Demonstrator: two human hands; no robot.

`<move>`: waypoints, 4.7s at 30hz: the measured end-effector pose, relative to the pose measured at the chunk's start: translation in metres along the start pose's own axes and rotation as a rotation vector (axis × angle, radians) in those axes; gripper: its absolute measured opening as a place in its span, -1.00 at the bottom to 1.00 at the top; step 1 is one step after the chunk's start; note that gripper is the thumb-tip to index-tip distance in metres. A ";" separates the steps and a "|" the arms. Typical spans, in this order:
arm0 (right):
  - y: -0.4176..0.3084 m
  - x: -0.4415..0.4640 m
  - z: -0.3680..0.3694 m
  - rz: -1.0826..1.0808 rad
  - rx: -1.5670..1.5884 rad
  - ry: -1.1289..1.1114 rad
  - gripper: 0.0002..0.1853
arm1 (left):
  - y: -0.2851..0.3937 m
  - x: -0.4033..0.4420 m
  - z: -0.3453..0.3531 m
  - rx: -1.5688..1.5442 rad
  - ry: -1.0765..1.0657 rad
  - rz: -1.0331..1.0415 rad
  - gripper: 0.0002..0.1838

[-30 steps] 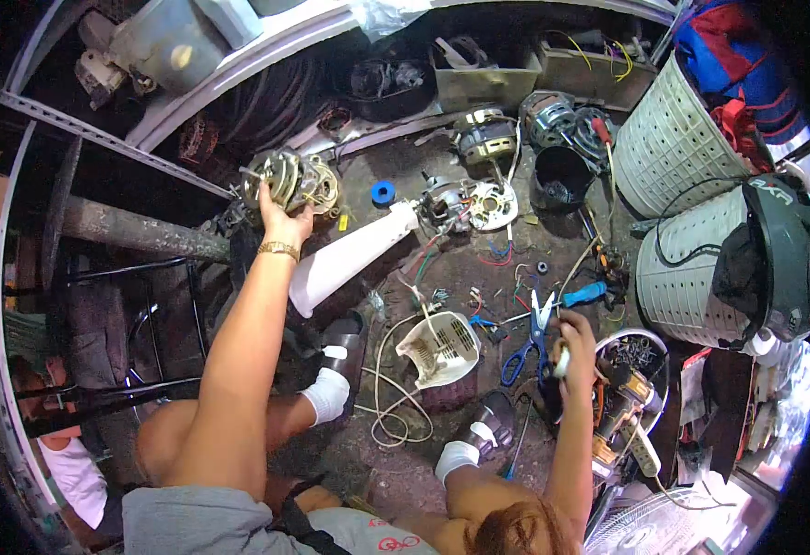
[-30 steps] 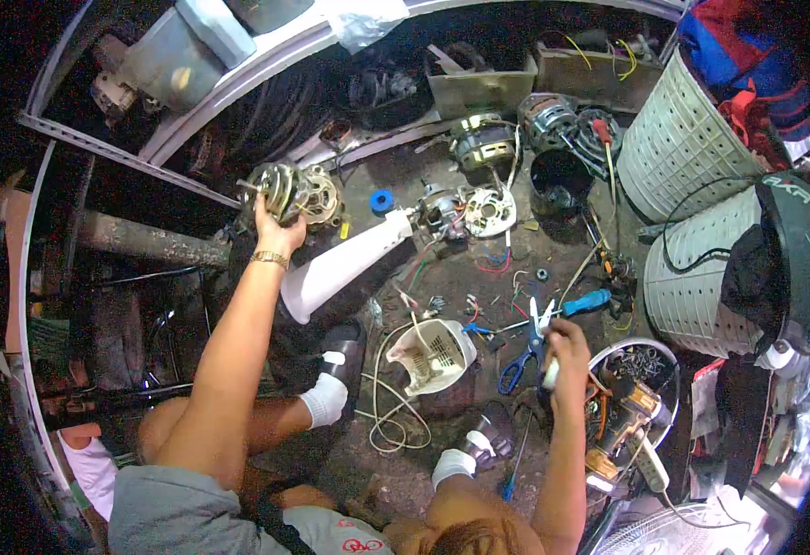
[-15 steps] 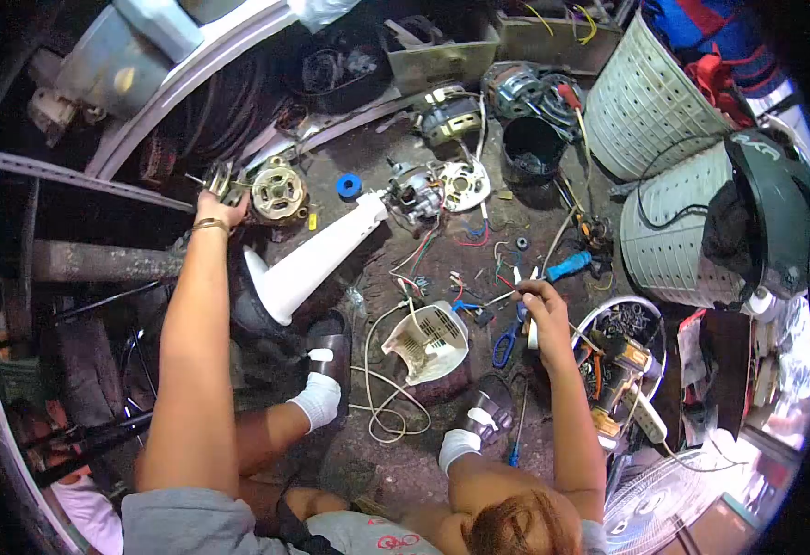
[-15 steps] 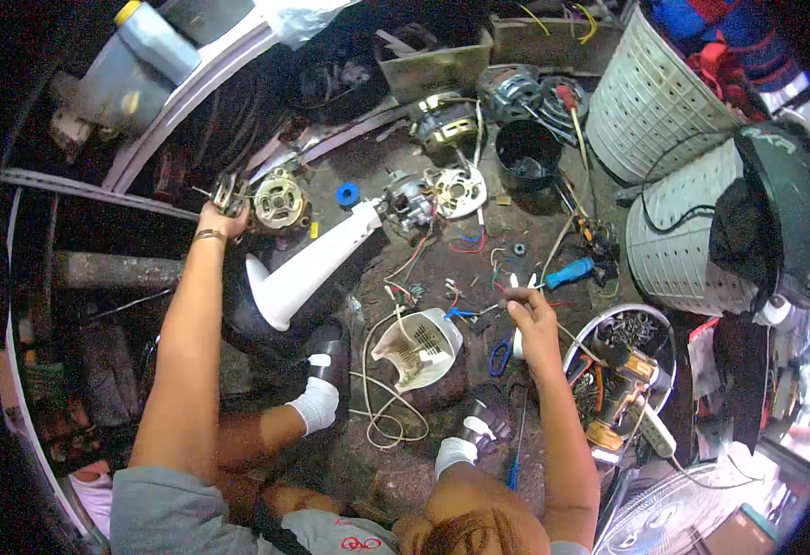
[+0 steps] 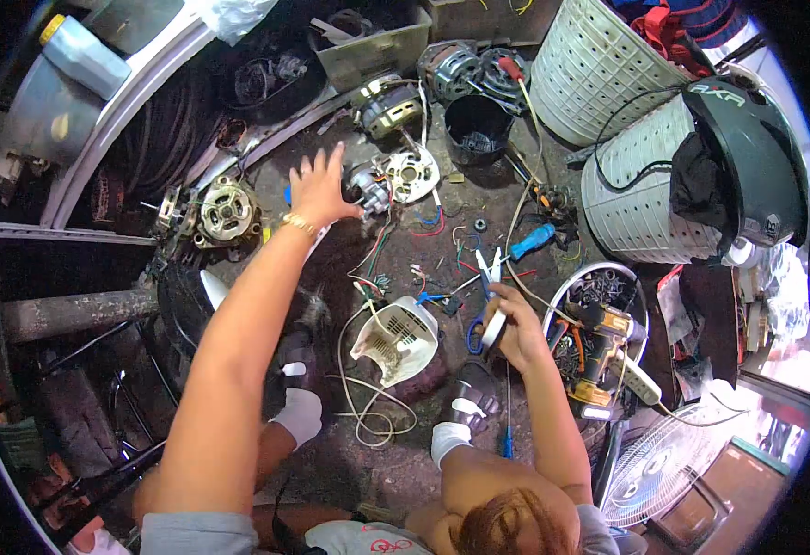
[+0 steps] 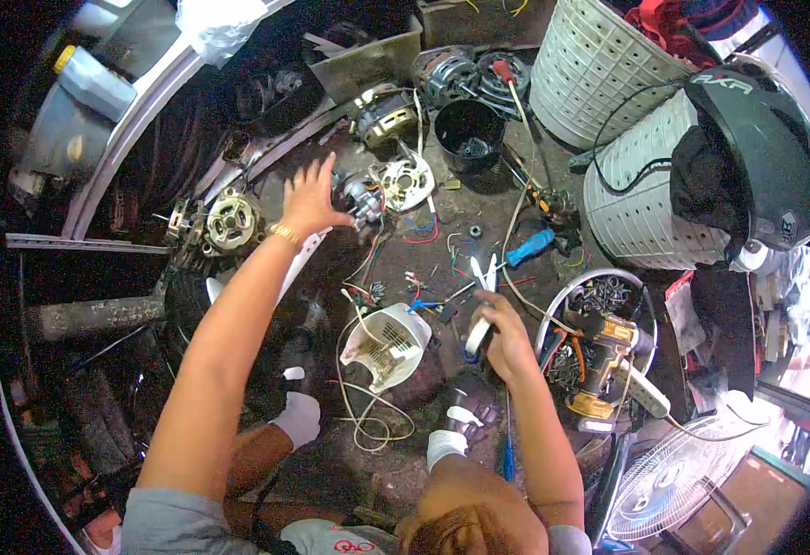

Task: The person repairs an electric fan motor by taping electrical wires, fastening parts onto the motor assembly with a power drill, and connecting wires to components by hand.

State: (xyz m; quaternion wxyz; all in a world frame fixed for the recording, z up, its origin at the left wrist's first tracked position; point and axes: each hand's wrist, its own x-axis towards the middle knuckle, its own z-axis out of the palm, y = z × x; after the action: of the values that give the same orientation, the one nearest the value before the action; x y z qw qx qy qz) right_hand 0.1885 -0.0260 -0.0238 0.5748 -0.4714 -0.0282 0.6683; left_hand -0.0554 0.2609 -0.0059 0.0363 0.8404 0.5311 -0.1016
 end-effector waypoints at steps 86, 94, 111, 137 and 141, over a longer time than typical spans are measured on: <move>-0.079 -0.073 0.235 -0.381 -1.137 -0.378 -0.67 | 0.083 -0.270 -0.150 -1.923 0.340 -0.251 -0.61; -0.071 -0.117 0.242 -0.810 -1.649 -0.358 -0.62 | 0.081 -0.244 -0.151 -2.127 0.241 -0.196 -0.71; -0.104 -0.138 0.233 -0.249 -0.485 -0.521 0.16 | 0.075 -0.258 -0.136 -1.324 0.607 -0.167 -0.80; -0.089 -0.132 0.234 -0.817 -1.632 -0.326 -0.44 | 0.075 -0.267 -0.159 -1.088 0.561 -0.054 -0.92; -0.098 -0.110 0.234 -0.485 -1.434 -0.406 -0.75 | 0.078 -0.268 -0.151 -1.394 0.568 -0.104 -0.94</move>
State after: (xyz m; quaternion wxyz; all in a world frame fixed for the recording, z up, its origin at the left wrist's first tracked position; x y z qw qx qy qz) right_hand 0.0944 0.0379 0.2288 0.2435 -0.5767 -0.6597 0.4158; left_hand -0.0764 0.0152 0.1939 0.4166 0.5905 0.5002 0.4770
